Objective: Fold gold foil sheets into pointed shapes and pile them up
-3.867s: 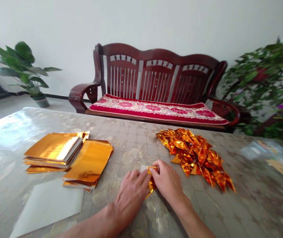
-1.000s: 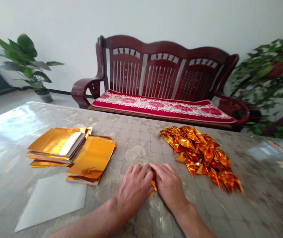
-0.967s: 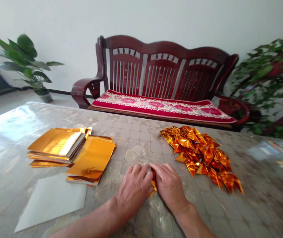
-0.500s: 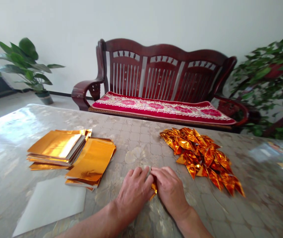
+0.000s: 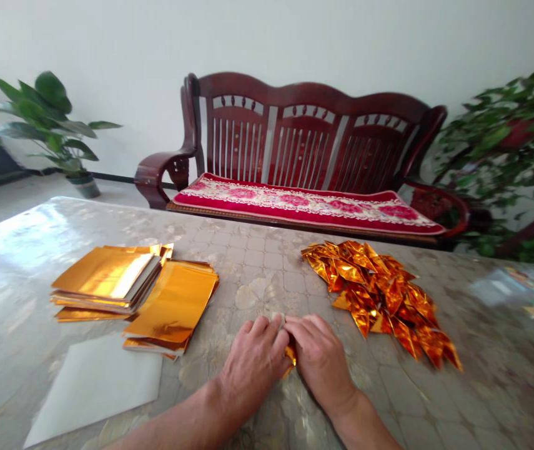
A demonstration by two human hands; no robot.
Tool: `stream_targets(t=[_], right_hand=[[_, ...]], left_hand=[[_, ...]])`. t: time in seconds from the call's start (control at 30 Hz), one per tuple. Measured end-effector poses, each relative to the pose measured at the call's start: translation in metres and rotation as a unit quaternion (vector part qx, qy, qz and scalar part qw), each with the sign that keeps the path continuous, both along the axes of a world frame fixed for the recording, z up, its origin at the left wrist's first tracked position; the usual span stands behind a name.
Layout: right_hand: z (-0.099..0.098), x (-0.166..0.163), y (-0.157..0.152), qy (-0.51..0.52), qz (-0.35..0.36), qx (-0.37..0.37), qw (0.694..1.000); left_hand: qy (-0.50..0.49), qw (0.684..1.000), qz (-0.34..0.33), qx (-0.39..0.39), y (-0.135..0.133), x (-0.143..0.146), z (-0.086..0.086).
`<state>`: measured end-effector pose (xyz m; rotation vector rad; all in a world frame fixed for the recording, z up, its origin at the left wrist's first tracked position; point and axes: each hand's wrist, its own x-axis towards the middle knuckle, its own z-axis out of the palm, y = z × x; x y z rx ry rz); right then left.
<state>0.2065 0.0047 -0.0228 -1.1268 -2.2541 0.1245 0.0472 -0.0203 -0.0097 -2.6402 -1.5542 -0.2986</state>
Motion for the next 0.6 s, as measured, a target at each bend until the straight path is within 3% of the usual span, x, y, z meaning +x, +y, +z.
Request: stream_targets(t=[0.43,0.6], right_hand=[[0.0031,-0.0006,-0.001,-0.004,-0.002,0.022,1.0],[-0.002,0.0006,0.0006,-0.03,-0.035,0.042,0.998]], left_hand=[[-0.012,1.0,0.019,-0.01,-0.0013,0.0004,0.0052],[-0.032,0.999,0.033,-0.018,-0.0008,0.0003,0.0026]])
